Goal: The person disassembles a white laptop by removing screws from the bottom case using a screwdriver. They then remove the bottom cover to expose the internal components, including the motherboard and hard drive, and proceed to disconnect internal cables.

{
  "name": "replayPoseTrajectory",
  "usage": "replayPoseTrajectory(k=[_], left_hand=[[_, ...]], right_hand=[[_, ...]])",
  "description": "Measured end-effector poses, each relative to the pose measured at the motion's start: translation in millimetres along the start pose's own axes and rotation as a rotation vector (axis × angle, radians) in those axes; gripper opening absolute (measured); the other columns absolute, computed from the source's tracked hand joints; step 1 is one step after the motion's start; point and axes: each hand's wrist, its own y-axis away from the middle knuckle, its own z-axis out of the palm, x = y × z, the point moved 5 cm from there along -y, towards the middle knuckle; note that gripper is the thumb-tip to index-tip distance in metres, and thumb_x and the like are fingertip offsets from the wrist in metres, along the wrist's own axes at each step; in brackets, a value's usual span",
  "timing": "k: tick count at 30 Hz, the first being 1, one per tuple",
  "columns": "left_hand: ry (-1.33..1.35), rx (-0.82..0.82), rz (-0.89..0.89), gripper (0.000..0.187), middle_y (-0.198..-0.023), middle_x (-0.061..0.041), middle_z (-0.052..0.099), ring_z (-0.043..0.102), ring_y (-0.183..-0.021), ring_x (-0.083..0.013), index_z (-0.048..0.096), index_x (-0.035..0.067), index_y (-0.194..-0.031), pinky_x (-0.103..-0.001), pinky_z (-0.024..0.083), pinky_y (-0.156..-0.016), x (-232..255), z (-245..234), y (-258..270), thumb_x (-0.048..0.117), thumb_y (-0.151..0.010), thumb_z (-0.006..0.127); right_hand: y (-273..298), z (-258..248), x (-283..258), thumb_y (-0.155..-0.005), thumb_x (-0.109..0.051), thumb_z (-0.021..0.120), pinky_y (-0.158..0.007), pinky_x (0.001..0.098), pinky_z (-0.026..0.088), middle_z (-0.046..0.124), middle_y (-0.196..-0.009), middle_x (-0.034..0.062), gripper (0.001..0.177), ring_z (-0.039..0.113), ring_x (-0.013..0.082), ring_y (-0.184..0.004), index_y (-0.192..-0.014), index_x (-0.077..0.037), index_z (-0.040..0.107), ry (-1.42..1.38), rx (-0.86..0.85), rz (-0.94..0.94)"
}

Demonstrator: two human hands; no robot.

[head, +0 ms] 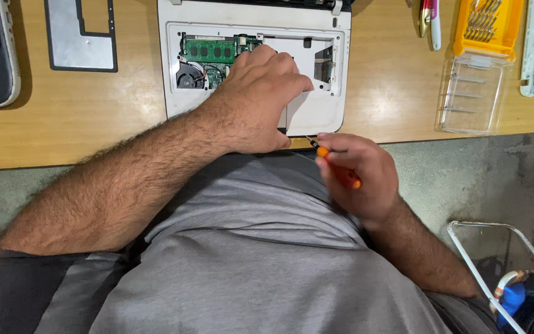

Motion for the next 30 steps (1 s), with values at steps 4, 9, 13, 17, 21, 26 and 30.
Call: replayPoseTrajectory(k=[4, 9, 13, 17, 21, 26, 30], left_hand=[[0.001, -0.034, -0.029, 0.082, -0.112, -0.005, 0.055, 0.045, -0.111, -0.0346, 0.065, 0.022, -0.128, -0.049, 0.036, -0.093, 0.7, -0.4, -1.8, 0.044, -0.054, 0.092], [0.021, -0.033, -0.038, 0.078, -0.112, -0.004, 0.055, 0.044, -0.110, -0.0335, 0.065, 0.021, -0.128, -0.048, 0.035, -0.094, 0.6, 0.2, -0.8, 0.041, -0.056, 0.089], [0.049, -0.046, -0.047, 0.078, -0.113, -0.003, 0.057, 0.045, -0.113, -0.0322, 0.066, 0.022, -0.130, -0.047, 0.034, -0.096, 0.2, 1.6, -2.7, 0.042, -0.058, 0.089], [0.034, -0.023, -0.030, 0.075, -0.109, -0.001, 0.054, 0.044, -0.112, -0.0318, 0.067, 0.021, -0.129, -0.048, 0.034, -0.095, 6.4, -0.7, -1.9, 0.041, -0.059, 0.087], [-0.047, 0.000, -0.066, 0.072, -0.106, -0.003, 0.055, 0.046, -0.105, -0.0325, 0.068, 0.023, -0.125, -0.049, 0.036, -0.088, 9.4, -1.6, -3.1, 0.042, -0.058, 0.086], [-0.092, 0.097, -0.011, 0.065, -0.098, -0.002, 0.057, 0.048, -0.097, -0.0332, 0.074, 0.024, -0.115, -0.050, 0.039, -0.076, 14.2, -3.6, -5.7, 0.043, -0.054, 0.084], [-0.204, 0.055, -0.025, 0.061, -0.098, -0.002, 0.059, 0.052, -0.096, -0.0332, 0.075, 0.024, -0.109, -0.050, 0.048, -0.068, 17.9, -6.5, -8.6, 0.048, -0.054, 0.084]], right_hand=[[-1.4, 1.7, -3.7, -0.090, 0.009, 0.075, -0.086, 0.0478, 0.066, 0.069, -0.104, 0.0213, 0.025, 0.076, 0.0403, -0.102, -0.096, 0.000, 0.053, -0.011, 0.056, 0.014], [-11.1, -7.4, 3.1, -0.092, 0.000, 0.076, -0.082, 0.0399, 0.062, 0.074, -0.109, 0.0199, 0.017, 0.076, 0.0344, -0.104, -0.095, -0.003, 0.060, 0.022, -0.139, 0.042], [-20.9, -8.7, -0.9, -0.093, -0.005, 0.077, -0.084, 0.0327, 0.057, 0.075, -0.103, 0.0113, 0.005, 0.074, 0.0261, -0.097, -0.094, -0.004, 0.072, 0.099, -0.218, 0.136], [-18.7, -1.9, 2.0, -0.093, -0.007, 0.073, -0.073, 0.0338, 0.053, 0.073, -0.095, 0.0089, 0.012, 0.072, 0.0258, -0.094, -0.082, -0.006, 0.070, 0.154, -0.289, 0.134], [-1.2, 1.1, 11.2, -0.091, -0.006, 0.077, -0.079, 0.0386, 0.058, 0.076, -0.106, 0.0178, 0.009, 0.075, 0.0306, -0.092, -0.086, -0.002, 0.070, 0.103, -0.158, 0.117], [13.1, 8.0, 12.5, -0.089, 0.005, 0.079, -0.078, 0.0479, 0.060, 0.071, -0.109, 0.0220, 0.031, 0.075, 0.0384, -0.093, -0.095, -0.005, 0.051, 0.051, -0.011, -0.073], [13.7, 9.9, 13.5, -0.088, 0.008, 0.075, -0.081, 0.0518, 0.060, 0.068, -0.106, 0.0221, 0.029, 0.074, 0.0416, -0.093, -0.092, -0.005, 0.050, 0.010, 0.065, -0.196]])
